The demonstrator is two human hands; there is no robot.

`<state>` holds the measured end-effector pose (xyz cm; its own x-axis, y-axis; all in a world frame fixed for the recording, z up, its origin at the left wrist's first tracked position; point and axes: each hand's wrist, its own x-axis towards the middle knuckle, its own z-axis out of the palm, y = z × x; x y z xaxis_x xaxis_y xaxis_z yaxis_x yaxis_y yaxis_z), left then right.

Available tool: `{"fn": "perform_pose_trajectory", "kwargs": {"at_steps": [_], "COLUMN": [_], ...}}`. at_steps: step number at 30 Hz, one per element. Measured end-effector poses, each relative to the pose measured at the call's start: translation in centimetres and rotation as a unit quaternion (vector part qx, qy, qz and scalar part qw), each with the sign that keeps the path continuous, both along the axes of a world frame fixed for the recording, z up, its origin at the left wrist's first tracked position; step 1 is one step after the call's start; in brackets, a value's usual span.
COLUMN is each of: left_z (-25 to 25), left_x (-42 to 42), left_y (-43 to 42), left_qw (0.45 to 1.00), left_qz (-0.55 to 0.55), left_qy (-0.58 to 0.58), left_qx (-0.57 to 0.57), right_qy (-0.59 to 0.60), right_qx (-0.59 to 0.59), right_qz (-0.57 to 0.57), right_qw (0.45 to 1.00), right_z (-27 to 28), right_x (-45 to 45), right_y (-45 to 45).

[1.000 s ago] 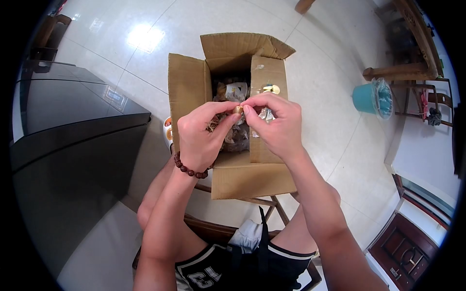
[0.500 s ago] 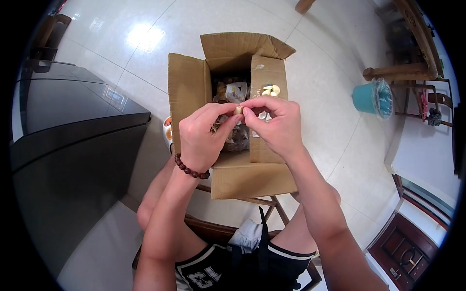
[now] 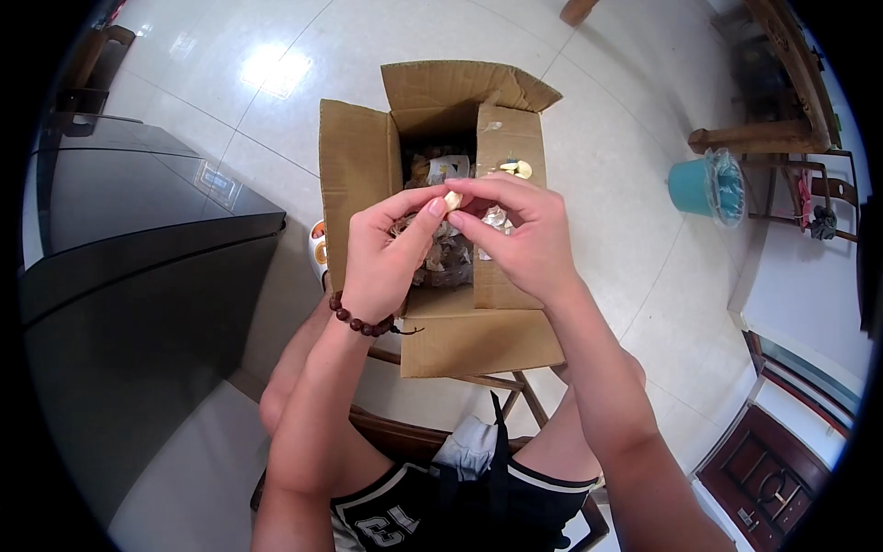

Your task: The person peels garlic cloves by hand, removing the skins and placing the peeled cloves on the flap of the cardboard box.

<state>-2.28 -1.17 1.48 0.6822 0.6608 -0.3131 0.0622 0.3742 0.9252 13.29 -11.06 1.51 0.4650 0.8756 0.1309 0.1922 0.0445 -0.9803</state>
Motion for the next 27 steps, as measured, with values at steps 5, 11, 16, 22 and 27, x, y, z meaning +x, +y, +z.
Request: {"fn": "perform_pose_trajectory", "kwargs": {"at_steps": [5, 11, 16, 22, 27], "left_z": [0.1, 0.4, 0.7, 1.3, 0.8], "left_x": [0.2, 0.1, 0.5, 0.5, 0.2], "left_y": [0.0, -0.1, -0.4, -0.6, -0.4], "left_qw": [0.999, 0.999, 0.994, 0.994, 0.995], "left_qz": [-0.010, -0.015, 0.021, 0.043, 0.050], "left_qy": [-0.033, -0.035, -0.010, -0.020, -0.009], "left_qx": [-0.042, -0.026, 0.103, 0.095, 0.082], "right_qy": [-0.057, -0.006, 0.026, 0.037, -0.008], "right_qx": [-0.002, 0.003, -0.002, 0.001, -0.003], "right_qz": [-0.004, 0.001, -0.012, -0.011, -0.012], "right_qw": [0.998, 1.000, 1.000, 0.999, 1.000], "right_z": [0.8, 0.9, 0.9, 0.8, 0.6], "right_x": [0.3, 0.5, 0.1, -0.1, -0.2], "right_y": [-0.1, -0.1, -0.1, -0.1, 0.0]}}
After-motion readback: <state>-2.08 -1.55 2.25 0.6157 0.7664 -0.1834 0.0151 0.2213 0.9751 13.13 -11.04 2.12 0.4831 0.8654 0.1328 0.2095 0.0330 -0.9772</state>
